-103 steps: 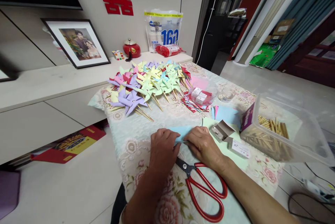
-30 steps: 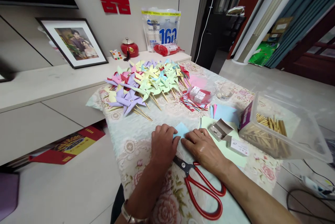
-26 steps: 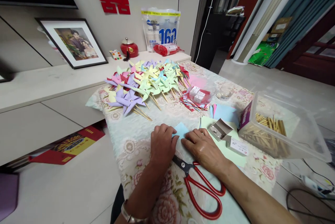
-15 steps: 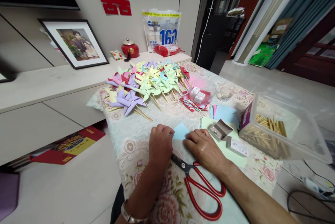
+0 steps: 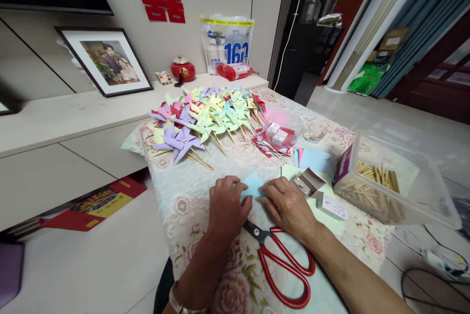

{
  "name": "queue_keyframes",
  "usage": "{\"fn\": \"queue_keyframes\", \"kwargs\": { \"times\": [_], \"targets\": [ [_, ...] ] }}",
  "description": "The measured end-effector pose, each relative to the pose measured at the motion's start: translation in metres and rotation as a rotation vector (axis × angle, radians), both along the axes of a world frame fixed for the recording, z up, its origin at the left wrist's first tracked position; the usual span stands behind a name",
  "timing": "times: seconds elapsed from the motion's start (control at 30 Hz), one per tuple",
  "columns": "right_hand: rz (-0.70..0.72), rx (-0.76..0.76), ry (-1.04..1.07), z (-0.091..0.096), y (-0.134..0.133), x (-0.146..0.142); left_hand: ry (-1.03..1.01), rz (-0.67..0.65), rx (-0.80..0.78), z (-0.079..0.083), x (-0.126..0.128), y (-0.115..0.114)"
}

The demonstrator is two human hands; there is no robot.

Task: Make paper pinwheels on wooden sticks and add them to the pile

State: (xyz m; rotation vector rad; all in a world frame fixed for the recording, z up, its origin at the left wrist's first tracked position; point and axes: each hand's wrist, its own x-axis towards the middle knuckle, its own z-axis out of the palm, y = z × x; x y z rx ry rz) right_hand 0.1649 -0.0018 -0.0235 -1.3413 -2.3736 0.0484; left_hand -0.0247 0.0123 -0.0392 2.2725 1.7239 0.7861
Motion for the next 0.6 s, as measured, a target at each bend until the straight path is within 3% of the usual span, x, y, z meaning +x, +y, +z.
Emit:
{"fn": "queue_keyframes", "kwargs": {
  "times": [0.3,0.6],
  "targets": [
    [-0.028,-0.022,-0.157,0.005,-0.003,-0.007,0.016,-0.032,0.0,0.0,0.001,0.001],
    [-0.005,-0.136,0.213,-0.007,0.008,-0.003,-0.023,-0.039,0.005,-0.001,0.001,0.0]
  ]
}}
